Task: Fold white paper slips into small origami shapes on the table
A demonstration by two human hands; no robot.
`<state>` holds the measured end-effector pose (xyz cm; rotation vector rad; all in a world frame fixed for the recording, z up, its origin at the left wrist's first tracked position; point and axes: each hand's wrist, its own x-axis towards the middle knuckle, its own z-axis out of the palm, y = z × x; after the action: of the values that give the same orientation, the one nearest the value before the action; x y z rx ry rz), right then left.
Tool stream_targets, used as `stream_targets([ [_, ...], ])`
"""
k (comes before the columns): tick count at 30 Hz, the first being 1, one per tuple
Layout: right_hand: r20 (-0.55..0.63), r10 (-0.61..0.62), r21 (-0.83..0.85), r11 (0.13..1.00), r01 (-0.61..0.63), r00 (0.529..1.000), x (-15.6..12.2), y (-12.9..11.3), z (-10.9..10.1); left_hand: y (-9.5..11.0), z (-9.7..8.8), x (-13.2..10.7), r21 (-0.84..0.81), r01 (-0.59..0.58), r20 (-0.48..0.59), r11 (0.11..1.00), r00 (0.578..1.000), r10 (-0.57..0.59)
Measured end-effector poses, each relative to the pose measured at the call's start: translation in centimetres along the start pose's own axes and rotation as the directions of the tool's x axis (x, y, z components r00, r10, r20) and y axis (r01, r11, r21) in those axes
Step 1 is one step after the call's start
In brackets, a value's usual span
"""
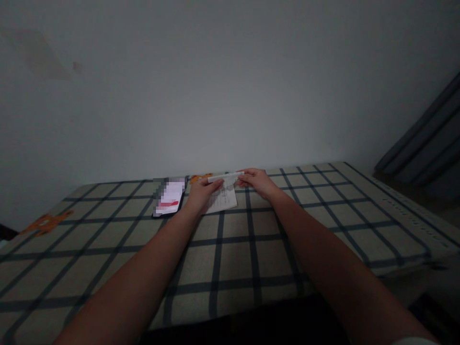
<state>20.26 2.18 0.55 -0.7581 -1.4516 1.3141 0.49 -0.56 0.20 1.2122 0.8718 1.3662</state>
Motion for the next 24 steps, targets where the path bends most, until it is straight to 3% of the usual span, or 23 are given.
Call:
stream_targets([
  [14,0.036,0.016,-0.190,0.982,-0.009,0.999,-0.19,-0.44,-0.21,-0.04,-0.45,0.34,0.087,0.039,-0.006,0.995,0.999,-0.038],
  [19,0.066,0.028,-0.155,0.988,-0.017,0.997,-0.21,-0.31,-0.16,0.19,-0.25,0.29,0.050,0.102,-0.034,0.994,0.994,-0.100],
  [24,0.053,0.015,-0.100,0.995,-0.009,0.998,-0.23,-0.24,-0.25,0.11,-0.37,0.28,0.051,0.075,0.026,0.996,0.997,-0.076],
])
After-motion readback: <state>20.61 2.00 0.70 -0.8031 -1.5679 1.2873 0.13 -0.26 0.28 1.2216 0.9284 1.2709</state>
